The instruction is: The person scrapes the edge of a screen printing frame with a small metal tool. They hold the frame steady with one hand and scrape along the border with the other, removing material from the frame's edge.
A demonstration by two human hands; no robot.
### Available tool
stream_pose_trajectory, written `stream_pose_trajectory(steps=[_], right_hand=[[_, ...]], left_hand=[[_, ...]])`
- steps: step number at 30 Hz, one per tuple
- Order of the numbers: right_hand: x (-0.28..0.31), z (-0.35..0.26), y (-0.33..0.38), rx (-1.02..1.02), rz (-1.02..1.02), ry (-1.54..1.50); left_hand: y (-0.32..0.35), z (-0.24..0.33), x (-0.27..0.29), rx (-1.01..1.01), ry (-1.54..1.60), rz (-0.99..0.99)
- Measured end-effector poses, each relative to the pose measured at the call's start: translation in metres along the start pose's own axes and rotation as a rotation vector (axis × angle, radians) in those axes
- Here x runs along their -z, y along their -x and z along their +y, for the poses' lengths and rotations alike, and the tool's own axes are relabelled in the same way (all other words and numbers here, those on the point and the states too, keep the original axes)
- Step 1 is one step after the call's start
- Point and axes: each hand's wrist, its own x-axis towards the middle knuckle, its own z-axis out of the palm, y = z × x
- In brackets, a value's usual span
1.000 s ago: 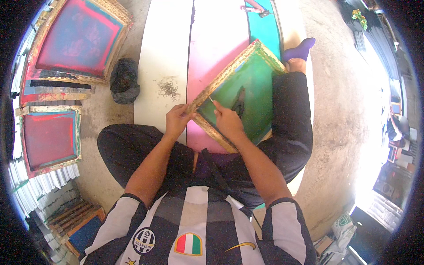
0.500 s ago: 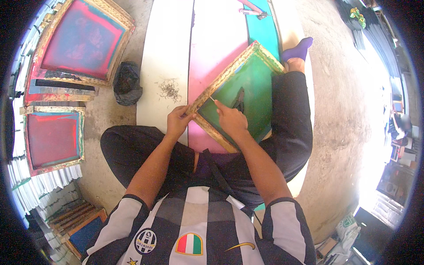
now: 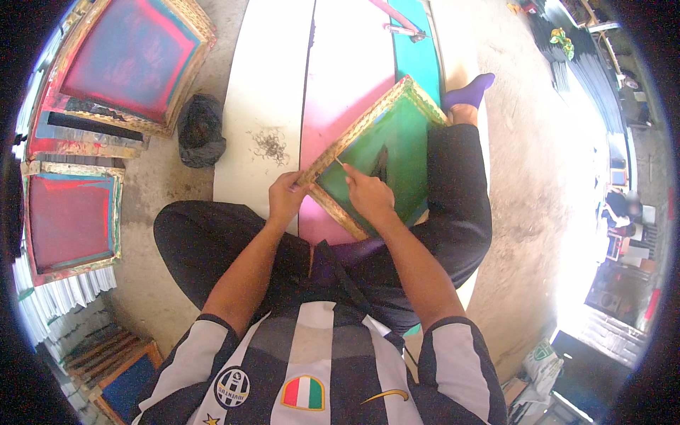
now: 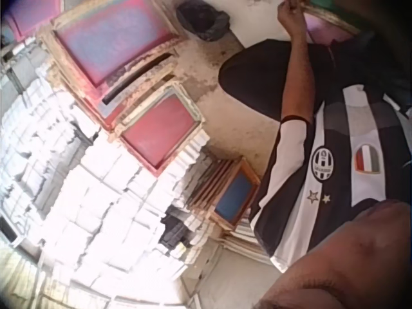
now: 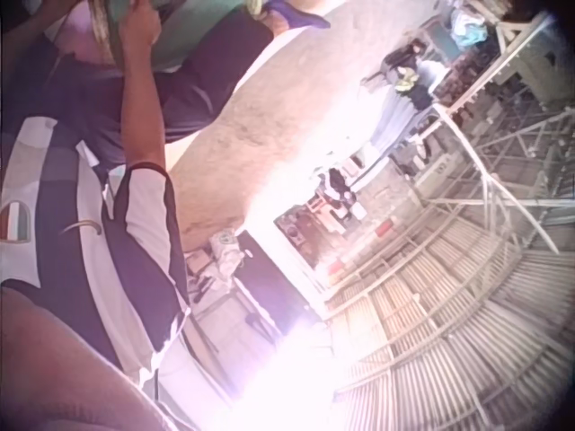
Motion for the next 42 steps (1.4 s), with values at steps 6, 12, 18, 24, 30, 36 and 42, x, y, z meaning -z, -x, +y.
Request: stream_pose_trajectory(steps=[6, 12, 18, 24, 30, 36, 42], right_hand=[[-0.006, 0.002, 0.000, 0.009, 0.017, -0.010], [-0.007, 0.002, 0.000, 0.009, 0.010, -0.026], [-0.012, 0.009, 0.003, 0.024, 0.050, -0.080], [-0.010, 0.011, 0.001, 0.035, -0.005, -0.095], [-0.009, 0.010, 0.000, 0.020, -0.019, -0.095], [-0.013, 0.010, 0.000, 0.002, -0.010, -0.153], [-0.014, 0.009, 0.002, -0.007, 0.012, -0.150]], left_hand=[[0.000, 0.007, 0.005, 0.041, -0.002, -0.032], [0.000, 0.008, 0.007, 0.023, -0.036, -0.027], [0.000, 0.004, 0.005, 0.043, -0.039, -0.026], [0.000, 0.013, 0.008, 0.058, -0.066, -0.050], [-0.001, 0.006, 0.006, 0.036, -0.052, -0.043], [0.000, 0.007, 0.007, 0.021, -0.012, -0.027], [0.000, 0.011, 0.008, 0.022, -0.008, -0.033]])
